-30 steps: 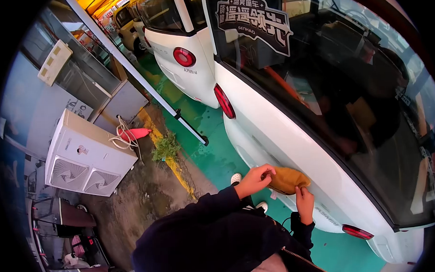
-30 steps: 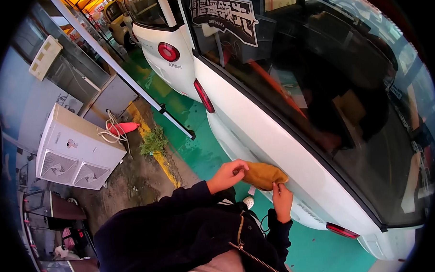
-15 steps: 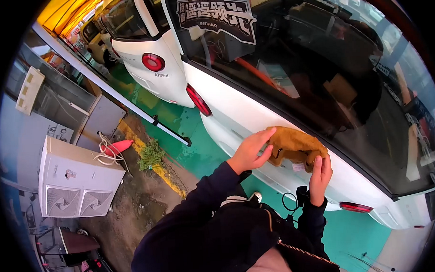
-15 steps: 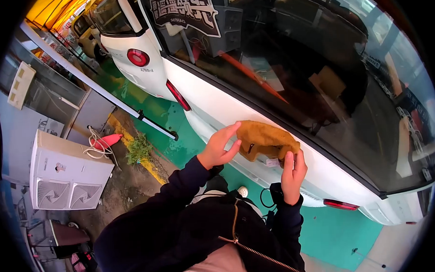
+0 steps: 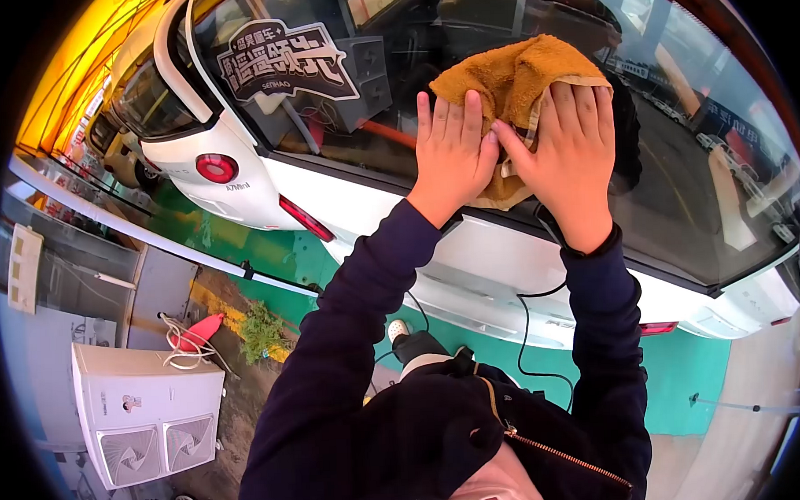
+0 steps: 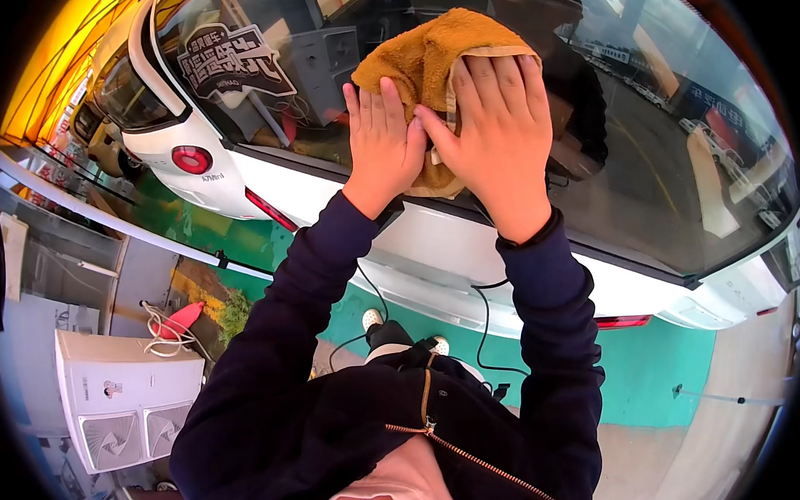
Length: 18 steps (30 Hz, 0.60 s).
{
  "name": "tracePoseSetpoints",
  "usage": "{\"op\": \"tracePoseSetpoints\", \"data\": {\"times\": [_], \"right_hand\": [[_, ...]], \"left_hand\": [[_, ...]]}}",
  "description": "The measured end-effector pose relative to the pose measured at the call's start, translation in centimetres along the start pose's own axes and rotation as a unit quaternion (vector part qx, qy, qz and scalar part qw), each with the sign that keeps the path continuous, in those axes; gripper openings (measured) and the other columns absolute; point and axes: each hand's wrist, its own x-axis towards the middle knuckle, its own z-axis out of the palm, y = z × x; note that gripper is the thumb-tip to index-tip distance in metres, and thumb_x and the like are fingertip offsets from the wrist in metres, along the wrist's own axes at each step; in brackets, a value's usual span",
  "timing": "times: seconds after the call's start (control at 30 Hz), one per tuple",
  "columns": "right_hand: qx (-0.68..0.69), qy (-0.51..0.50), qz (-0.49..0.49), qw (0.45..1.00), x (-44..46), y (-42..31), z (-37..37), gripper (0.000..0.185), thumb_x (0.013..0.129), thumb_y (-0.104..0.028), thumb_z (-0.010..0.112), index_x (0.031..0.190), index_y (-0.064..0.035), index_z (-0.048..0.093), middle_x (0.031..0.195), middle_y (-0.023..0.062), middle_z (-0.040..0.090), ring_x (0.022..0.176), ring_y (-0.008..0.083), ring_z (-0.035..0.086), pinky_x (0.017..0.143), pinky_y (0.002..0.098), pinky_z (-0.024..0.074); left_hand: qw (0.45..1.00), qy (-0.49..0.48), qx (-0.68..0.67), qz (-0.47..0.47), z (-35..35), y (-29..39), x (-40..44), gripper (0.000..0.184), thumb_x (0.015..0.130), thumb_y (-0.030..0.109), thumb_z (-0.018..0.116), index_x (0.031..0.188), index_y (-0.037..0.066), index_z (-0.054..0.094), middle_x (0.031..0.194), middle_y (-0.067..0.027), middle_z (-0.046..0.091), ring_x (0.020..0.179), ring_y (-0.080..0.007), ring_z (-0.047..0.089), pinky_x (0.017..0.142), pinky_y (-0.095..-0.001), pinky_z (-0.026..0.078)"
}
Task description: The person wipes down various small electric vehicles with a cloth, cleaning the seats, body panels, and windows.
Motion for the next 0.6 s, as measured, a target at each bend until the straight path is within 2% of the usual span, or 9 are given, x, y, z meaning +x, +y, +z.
{"op": "tracePoseSetpoints", "data": {"times": [0.03,0.1,0.2,0.23,0.3,0.33,0.4,0.5,0.6], "right_hand": [[0.019,-0.004,0.002,1.0,-0.2,-0.3,0.2,0.048,0.076,-0.04,0.068,0.108,-0.0048,0.066,0.114,0.0066,0.064,0.117,0.024,0.053,0.108,0.0423,0.0346],[0.056,-0.019,-0.005,0.998,-1.3,-0.7,0.9,0.045,0.076,-0.038,0.067,0.109,-0.0074,0.066,0.115,0.0038,0.064,0.118,0.0209,0.052,0.109,0.0411,0.0336],[0.078,-0.12,-0.042,0.989,-4.7,-1.7,1.6,0.048,0.079,-0.039,0.062,0.117,-0.0112,0.064,0.123,0.0005,0.061,0.122,0.0164,0.049,0.112,0.0367,0.0294],[0.082,-0.152,-0.063,0.983,-6.2,-2.1,2.0,0.05,0.079,-0.04,0.061,0.121,-0.012,0.063,0.126,-0.0004,0.06,0.123,0.0151,0.047,0.113,0.0354,0.028],[0.072,-0.205,-0.098,0.971,-10.3,-2.8,3.7,0.057,0.079,-0.044,0.06,0.127,-0.0121,0.059,0.132,-0.002,0.056,0.126,0.0131,0.045,0.114,0.0331,0.0259],[0.056,-0.221,-0.107,0.968,-11.1,-3.0,3.7,0.062,0.08,-0.046,0.058,0.131,-0.0118,0.056,0.136,-0.0027,0.053,0.129,0.0121,0.042,0.116,0.0318,0.023],[0.046,-0.21,-0.112,0.97,-11.7,-2.7,3.6,0.061,0.081,-0.045,0.058,0.133,-0.0121,0.055,0.137,-0.0026,0.052,0.132,0.0119,0.04,0.117,0.0317,0.0222],[0.038,-0.209,-0.119,0.97,-12.0,-1.9,3.0,0.057,0.084,-0.039,0.056,0.135,-0.0128,0.054,0.14,-0.0018,0.051,0.136,0.0122,0.037,0.118,0.0316,0.0208],[0.037,-0.18,-0.129,0.974,-12.4,0.0,2.1,0.047,0.083,-0.031,0.059,0.126,-0.0113,0.061,0.131,0.001,0.058,0.128,0.0139,0.047,0.115,0.032,0.0271]], "left_hand": [[1.0,-0.013,0.001,-0.006,0.2,-0.2,-1.0,0.077,0.088,0.023,0.054,0.15,-0.001,0.015,0.145,-0.0233,0.035,0.136,-0.0415,0.031,0.115,-0.0578,0.012],[1.0,-0.016,0.012,-0.01,0.5,-0.4,-3.1,0.081,0.089,0.021,0.053,0.151,-0.002,0.006,0.145,-0.027,0.033,0.137,-0.0473,0.027,0.114,-0.0613,0.011],[0.998,-0.067,0.014,-0.014,0.8,-0.9,-7.7,0.086,0.088,0.02,0.053,0.15,-0.003,-0.002,0.143,-0.0323,0.03,0.135,-0.0512,0.027,0.113,-0.0646,0.009],[0.995,-0.099,0.025,-0.011,0.4,-0.7,-9.3,0.089,0.087,0.018,0.052,0.15,-0.001,-0.007,0.135,-0.0364,0.038,0.131,-0.0513,0.033,0.112,-0.0668,0.007],[0.966,-0.243,0.085,-0.017,-0.2,-0.2,-13.0,0.083,0.087,0.019,0.05,0.146,-0.012,0.001,0.124,-0.0408,0.046,0.124,-0.0537,0.038,0.111,-0.0675,0.005],[0.965,-0.248,0.081,-0.01,-0.6,0.1,-13.0,0.083,0.087,0.019,0.05,0.146,-0.012,0.001,0.124,-0.0408,0.046,0.124,-0.0537,0.038,0.111,-0.0675,0.005],[0.945,-0.304,0.114,-0.038,-0.8,1.0,-12.8,0.077,0.087,0.021,0.046,0.137,-0.024,0.009,0.112,-0.0424,0.051,0.118,-0.0562,0.042,0.111,-0.0684,0.002],[0.948,-0.293,0.123,-0.015,-0.7,1.6,-12.9,0.072,0.089,0.022,0.042,0.128,-0.032,0.014,0.114,-0.0442,0.047,0.118,-0.0575,0.039,0.11,-0.0687,0.001],[0.95,-0.293,0.106,-0.01,0.3,4.4,-12.5,0.071,0.09,0.021,0.043,0.131,-0.029,0.014,0.117,-0.0446,0.043,0.121,-0.0568,0.036,0.109,-0.0695,0.001]]}}
